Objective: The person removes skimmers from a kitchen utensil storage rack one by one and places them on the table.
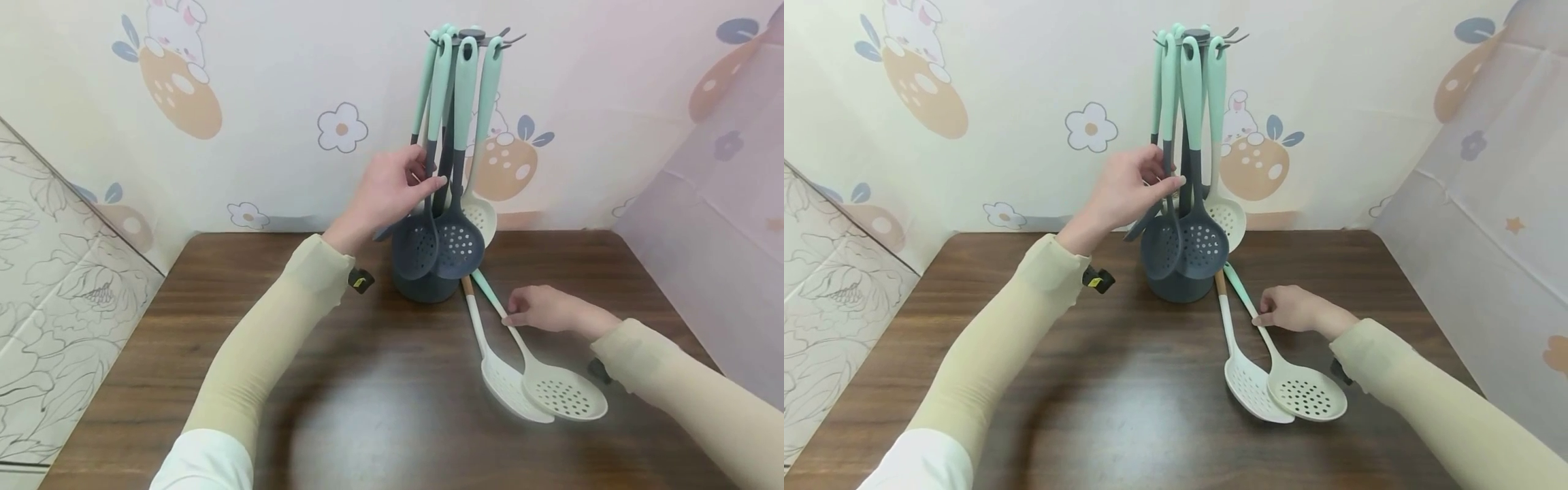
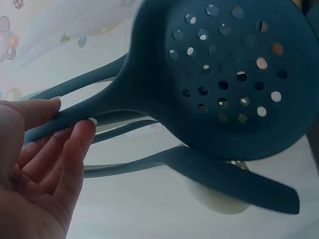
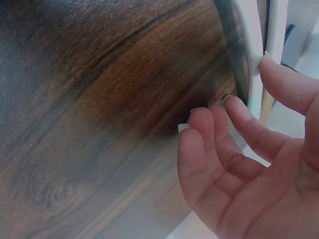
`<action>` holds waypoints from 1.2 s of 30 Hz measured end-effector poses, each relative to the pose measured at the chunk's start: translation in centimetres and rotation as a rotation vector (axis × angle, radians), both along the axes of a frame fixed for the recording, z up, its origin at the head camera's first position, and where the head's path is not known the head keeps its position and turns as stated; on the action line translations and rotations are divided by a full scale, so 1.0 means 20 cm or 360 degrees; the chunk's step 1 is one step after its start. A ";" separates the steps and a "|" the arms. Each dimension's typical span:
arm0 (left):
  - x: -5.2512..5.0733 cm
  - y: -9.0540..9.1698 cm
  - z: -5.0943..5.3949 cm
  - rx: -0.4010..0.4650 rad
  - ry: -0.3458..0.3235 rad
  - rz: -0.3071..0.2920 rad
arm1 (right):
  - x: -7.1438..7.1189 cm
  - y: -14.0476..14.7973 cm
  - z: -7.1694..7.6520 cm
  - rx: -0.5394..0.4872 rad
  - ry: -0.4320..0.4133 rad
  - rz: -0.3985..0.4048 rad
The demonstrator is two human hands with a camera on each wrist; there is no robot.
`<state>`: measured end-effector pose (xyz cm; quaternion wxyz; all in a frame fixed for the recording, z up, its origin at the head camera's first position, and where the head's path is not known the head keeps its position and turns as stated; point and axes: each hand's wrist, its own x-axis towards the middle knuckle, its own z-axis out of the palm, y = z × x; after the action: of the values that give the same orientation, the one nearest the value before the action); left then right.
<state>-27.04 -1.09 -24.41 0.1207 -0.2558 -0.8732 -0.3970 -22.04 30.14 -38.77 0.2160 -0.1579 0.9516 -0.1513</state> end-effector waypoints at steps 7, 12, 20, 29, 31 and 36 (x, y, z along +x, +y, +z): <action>0.01 -0.01 0.02 0.0095 0.0063 -0.0005 | -0.02 0.01 -0.01 -0.0008 0.0011 0.0004; 0.04 -0.04 0.04 0.0183 0.0083 -0.0028 | -0.02 0.01 -0.01 -0.0039 0.0012 0.0001; 0.11 -0.11 0.05 0.0238 0.0110 -0.0070 | -0.04 0.00 -0.02 -0.0014 0.0008 -0.0015; 0.20 -0.23 0.05 0.0268 0.0128 -0.0090 | -0.04 -0.01 -0.01 -0.0023 -0.0016 -0.0024; 0.21 -0.26 0.04 0.0261 0.0130 -0.0090 | -0.04 -0.01 -0.01 -0.0032 -0.0017 -0.0017; 0.22 -0.33 0.00 0.0234 0.0046 -0.0069 | -0.04 -0.01 -0.02 -0.0060 -0.0019 -0.0007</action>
<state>-22.70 -7.71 -24.36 0.1433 -0.2709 -0.8340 -0.4588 -22.86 30.03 -39.21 0.2182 -0.1590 0.9477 -0.1705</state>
